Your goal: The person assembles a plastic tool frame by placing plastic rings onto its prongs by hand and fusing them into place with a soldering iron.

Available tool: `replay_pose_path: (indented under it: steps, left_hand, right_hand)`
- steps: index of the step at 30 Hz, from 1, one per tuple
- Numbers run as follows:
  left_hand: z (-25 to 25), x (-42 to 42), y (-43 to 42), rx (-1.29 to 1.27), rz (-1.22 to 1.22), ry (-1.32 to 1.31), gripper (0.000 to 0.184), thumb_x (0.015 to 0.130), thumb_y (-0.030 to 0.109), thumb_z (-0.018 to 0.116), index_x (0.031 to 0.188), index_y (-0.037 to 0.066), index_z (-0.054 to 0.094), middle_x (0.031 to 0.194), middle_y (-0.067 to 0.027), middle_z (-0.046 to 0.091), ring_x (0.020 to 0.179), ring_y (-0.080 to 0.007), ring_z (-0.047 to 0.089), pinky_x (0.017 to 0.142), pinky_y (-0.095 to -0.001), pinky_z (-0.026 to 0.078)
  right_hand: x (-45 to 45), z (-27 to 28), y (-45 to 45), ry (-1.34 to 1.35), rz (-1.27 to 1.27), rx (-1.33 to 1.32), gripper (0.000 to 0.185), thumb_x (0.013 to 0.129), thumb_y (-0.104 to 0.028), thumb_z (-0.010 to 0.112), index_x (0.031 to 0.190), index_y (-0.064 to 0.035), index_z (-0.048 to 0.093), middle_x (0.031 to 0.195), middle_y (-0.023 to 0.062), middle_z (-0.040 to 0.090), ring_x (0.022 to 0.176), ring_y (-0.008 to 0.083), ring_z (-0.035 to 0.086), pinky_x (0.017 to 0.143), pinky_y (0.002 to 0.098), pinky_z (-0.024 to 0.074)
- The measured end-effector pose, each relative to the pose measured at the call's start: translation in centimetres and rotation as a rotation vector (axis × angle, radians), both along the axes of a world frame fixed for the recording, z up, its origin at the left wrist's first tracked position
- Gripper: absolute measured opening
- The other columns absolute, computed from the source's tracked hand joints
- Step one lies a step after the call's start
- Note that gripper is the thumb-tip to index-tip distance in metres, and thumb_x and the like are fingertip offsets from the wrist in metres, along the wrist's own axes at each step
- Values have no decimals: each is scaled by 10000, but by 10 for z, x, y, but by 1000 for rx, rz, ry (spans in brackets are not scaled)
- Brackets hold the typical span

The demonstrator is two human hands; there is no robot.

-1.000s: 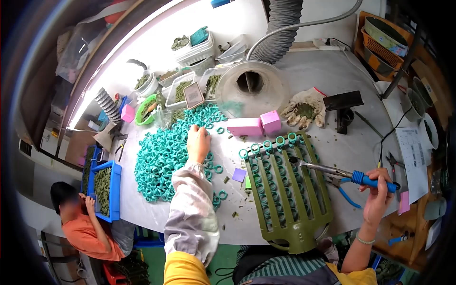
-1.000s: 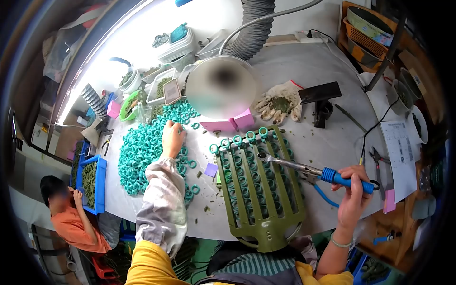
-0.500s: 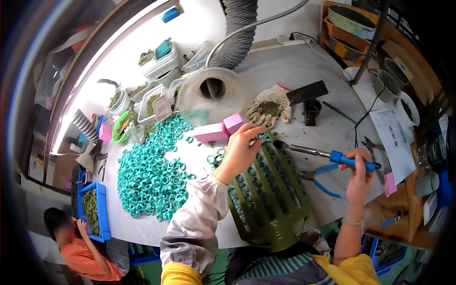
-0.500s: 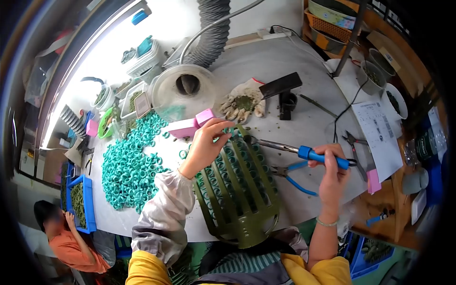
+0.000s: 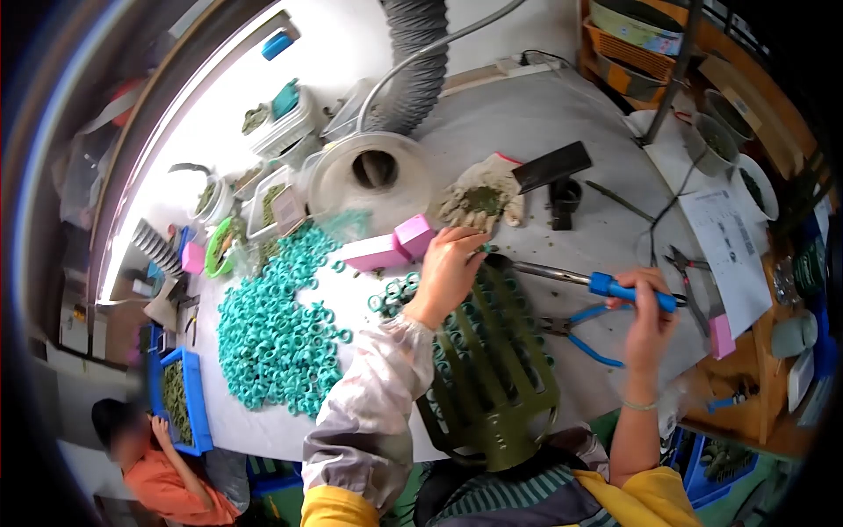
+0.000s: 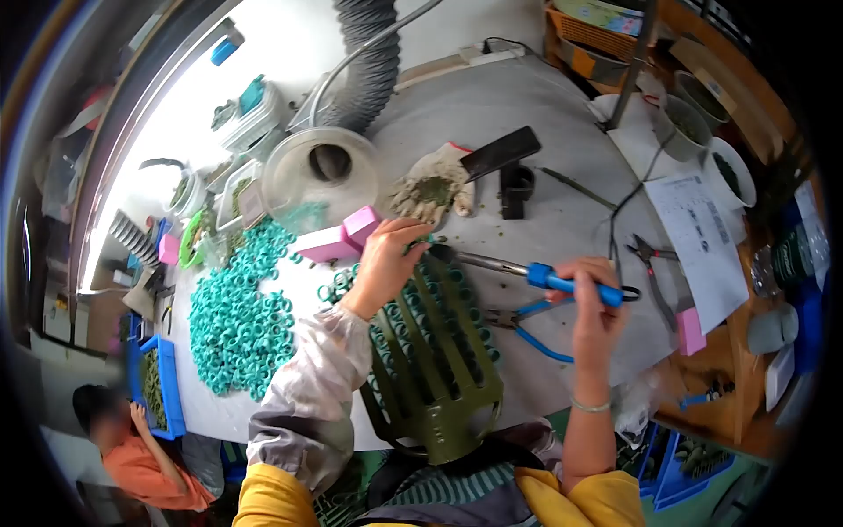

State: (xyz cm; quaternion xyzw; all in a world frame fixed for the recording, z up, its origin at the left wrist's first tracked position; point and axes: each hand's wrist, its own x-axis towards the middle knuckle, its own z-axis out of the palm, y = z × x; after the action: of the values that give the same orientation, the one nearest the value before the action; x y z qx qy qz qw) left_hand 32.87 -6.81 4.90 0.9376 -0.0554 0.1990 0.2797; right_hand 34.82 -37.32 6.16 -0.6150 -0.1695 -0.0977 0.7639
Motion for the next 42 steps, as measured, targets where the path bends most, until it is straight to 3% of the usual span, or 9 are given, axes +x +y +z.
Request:
replay_pose_path:
  steps: [5, 8, 12, 16, 20, 24, 27, 37, 42]
  left_hand:
    - [12, -16, 9, -53, 13, -93, 386, 872, 95, 741, 1248, 44, 669, 1206, -178, 654, 1056, -384, 638, 928, -409, 510]
    - [21, -52, 66, -255, 229, 30, 195, 899, 58, 707, 1081, 5, 660, 1027, -148, 644, 898, -271, 689, 797, -337, 555]
    - [13, -136, 166, 261, 532, 156, 83, 853, 57, 679, 914, 28, 727, 857, -152, 665, 791, -349, 657, 734, -403, 531]
    - [-9, -180, 205, 454, 615, 240, 296, 792, -42, 666, 1057, 83, 709, 1041, -130, 659, 1046, -356, 604, 913, -429, 495]
    - [-27, -188, 226, 354, 356, 257, 271, 802, -31, 680, 1037, 91, 737, 1087, -117, 680, 1012, -353, 641, 893, -400, 519]
    - [-23, -186, 212, 83, 498, 130, 173, 908, 10, 659, 1031, 60, 770, 996, -122, 689, 815, -283, 700, 752, -332, 555]
    - [-16, -191, 194, -797, 516, 199, 211, 929, 11, 654, 1120, 28, 743, 1031, -50, 695, 865, -162, 684, 758, -272, 543]
    - [29, -193, 86, -539, 310, 247, 301, 916, -15, 706, 1215, 23, 701, 1183, -53, 659, 893, -67, 635, 773, -213, 565]
    - [15, -193, 85, -388, 236, 223, 308, 905, -12, 701, 1209, 37, 710, 1209, -89, 669, 1046, -181, 665, 868, -305, 572]
  right_hand:
    - [-9, 12, -6, 74, -29, 54, 256, 1019, -150, 515, 885, 39, 625, 943, 114, 614, 667, 159, 607, 587, 274, 508]
    - [-13, 10, -11, 102, -12, 81, 267, 1010, -168, 523, 865, 37, 616, 933, 117, 605, 673, 167, 594, 562, 273, 500]
    - [-19, 13, -11, 107, 13, 66, 277, 1003, -178, 525, 853, 39, 611, 937, 127, 600, 703, 171, 591, 531, 281, 495]
    - [-25, 18, -1, 109, 50, 64, 270, 1000, -174, 527, 851, 34, 612, 948, 128, 597, 768, 173, 595, 531, 288, 499]
    - [-31, 22, 6, 99, 65, 47, 261, 999, -168, 522, 851, 27, 613, 955, 122, 596, 814, 175, 598, 537, 288, 503]
    - [-37, 24, 12, 104, 98, 22, 243, 998, -154, 519, 863, 23, 617, 956, 120, 598, 818, 177, 601, 544, 290, 508]
    - [-43, 23, 21, 107, 144, 14, 226, 994, -140, 520, 879, 27, 621, 966, 125, 609, 793, 180, 606, 555, 291, 518]
    - [-61, 23, 80, 64, 323, 8, 225, 1019, -118, 520, 932, 49, 642, 978, 134, 638, 721, 183, 653, 623, 296, 584]
    - [-61, 9, 86, 78, 371, 17, 216, 1026, -124, 533, 963, 38, 661, 1003, 136, 654, 743, 174, 669, 643, 289, 607]
